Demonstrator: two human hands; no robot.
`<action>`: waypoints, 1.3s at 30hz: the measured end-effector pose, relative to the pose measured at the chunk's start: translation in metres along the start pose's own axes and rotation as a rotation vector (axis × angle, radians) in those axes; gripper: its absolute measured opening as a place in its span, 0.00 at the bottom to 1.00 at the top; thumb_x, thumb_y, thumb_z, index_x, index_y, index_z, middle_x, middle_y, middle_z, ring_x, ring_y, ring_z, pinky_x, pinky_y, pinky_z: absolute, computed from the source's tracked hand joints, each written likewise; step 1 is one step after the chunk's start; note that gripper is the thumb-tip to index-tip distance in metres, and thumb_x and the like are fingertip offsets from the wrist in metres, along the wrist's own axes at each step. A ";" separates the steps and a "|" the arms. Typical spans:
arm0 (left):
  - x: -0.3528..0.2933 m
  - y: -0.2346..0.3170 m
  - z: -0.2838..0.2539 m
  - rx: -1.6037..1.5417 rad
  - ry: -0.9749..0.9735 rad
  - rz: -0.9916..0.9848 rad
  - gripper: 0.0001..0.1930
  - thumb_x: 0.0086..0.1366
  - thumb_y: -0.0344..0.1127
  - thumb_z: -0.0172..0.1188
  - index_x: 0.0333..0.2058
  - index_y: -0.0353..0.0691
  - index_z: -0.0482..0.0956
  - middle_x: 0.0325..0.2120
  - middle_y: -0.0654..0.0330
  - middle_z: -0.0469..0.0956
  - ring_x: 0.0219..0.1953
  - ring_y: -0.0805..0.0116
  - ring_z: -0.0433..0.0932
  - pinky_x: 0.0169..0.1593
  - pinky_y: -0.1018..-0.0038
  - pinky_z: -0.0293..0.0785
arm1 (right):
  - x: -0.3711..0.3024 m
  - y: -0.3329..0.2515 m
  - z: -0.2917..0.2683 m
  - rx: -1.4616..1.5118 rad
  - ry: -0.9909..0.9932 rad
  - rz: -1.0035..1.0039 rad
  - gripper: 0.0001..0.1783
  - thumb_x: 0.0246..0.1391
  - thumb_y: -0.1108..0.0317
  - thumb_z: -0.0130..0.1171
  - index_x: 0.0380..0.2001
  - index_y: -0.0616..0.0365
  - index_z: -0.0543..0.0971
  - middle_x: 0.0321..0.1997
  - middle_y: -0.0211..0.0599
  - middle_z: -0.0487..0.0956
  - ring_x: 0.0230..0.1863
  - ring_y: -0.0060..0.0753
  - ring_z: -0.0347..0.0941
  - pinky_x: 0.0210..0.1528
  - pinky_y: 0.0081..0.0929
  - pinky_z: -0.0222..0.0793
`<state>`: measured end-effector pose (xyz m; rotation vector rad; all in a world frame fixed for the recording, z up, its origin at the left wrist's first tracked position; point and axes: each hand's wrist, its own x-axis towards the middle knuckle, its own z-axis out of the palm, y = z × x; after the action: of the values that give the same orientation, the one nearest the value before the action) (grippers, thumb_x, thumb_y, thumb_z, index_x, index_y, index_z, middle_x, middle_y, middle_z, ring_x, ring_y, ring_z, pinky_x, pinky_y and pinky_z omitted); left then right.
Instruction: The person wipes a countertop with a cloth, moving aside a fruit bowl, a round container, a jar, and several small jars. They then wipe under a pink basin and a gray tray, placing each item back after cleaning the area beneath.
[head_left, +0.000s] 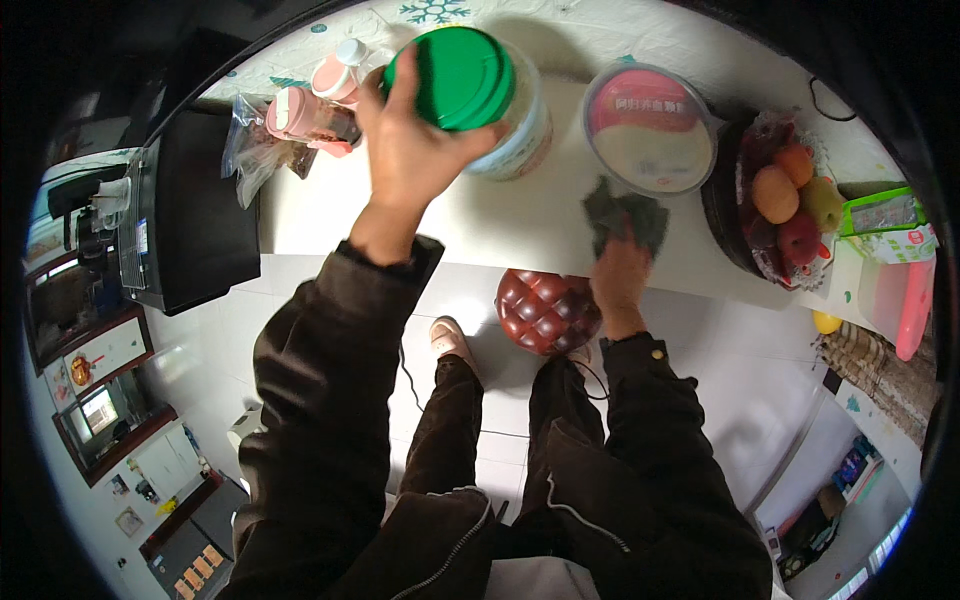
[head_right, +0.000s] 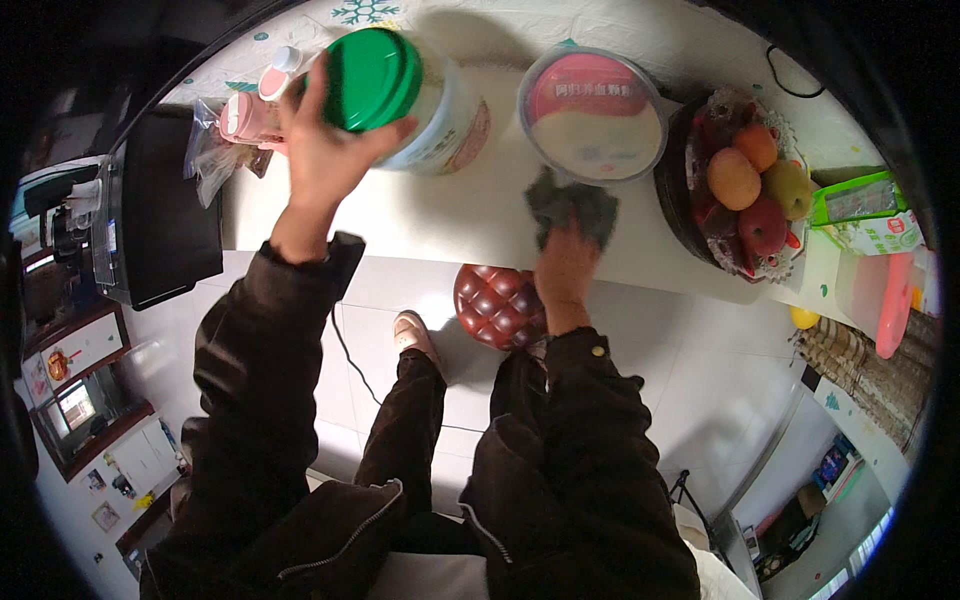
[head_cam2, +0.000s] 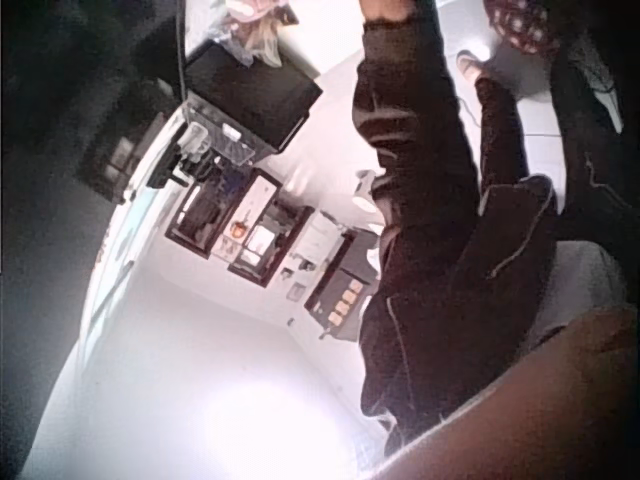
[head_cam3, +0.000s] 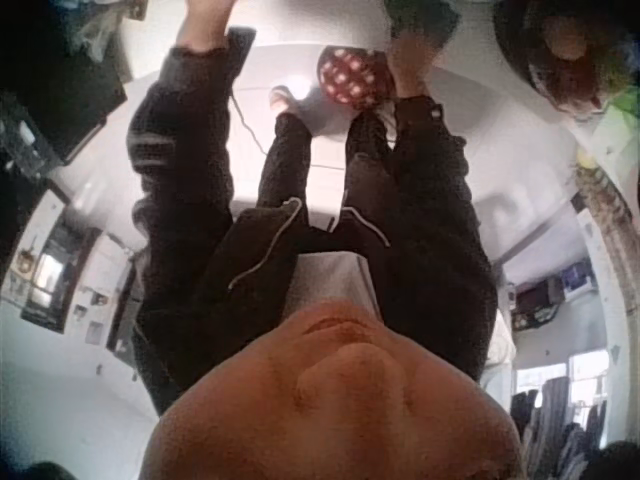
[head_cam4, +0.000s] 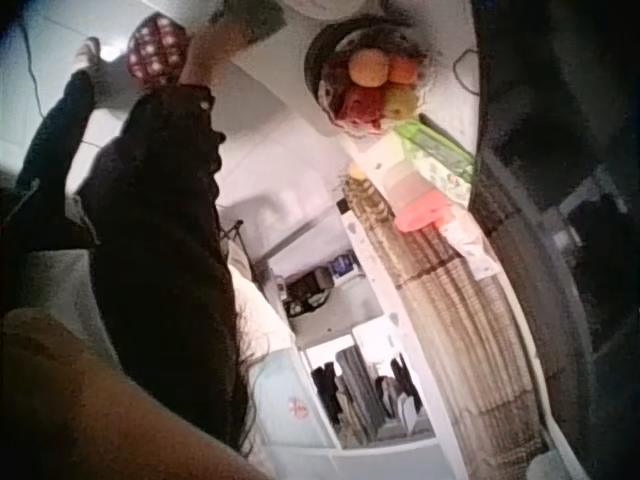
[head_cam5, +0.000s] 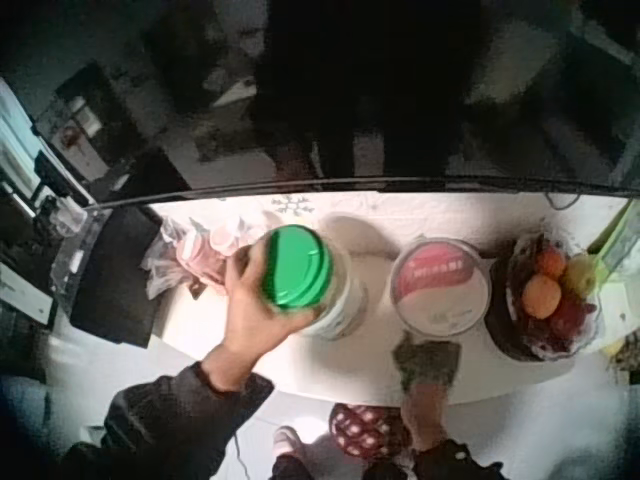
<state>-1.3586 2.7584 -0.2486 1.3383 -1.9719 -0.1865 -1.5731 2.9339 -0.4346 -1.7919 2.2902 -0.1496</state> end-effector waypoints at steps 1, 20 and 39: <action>0.005 0.002 0.012 0.024 0.007 0.004 0.50 0.29 0.48 0.75 0.55 0.36 0.66 0.48 0.36 0.61 0.50 0.40 0.64 0.53 0.59 0.68 | -0.004 0.015 0.000 -0.008 0.056 0.093 0.18 0.52 0.68 0.49 0.48 0.55 0.74 0.64 0.38 0.63 0.56 0.49 0.66 0.58 0.45 0.59; 0.018 -0.027 0.041 0.131 0.202 -0.037 0.63 0.35 0.66 0.71 0.59 0.26 0.50 0.55 0.31 0.51 0.56 0.35 0.54 0.58 0.49 0.54 | -0.011 0.065 -0.005 -0.035 0.185 0.302 0.23 0.55 0.60 0.47 0.52 0.59 0.70 0.67 0.52 0.54 0.61 0.51 0.59 0.60 0.52 0.52; -0.111 -0.128 -0.179 -0.419 0.102 -0.475 0.22 0.61 0.37 0.61 0.49 0.31 0.68 0.41 0.55 0.72 0.43 0.70 0.71 0.48 0.74 0.67 | 0.150 -0.267 0.068 0.140 0.289 -0.049 0.23 0.51 0.61 0.53 0.49 0.60 0.71 0.67 0.50 0.56 0.56 0.55 0.63 0.62 0.49 0.50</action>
<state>-1.1275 2.8444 -0.2368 1.4699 -1.4008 -0.6995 -1.3384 2.7269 -0.4592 -1.8575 2.3535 -0.5987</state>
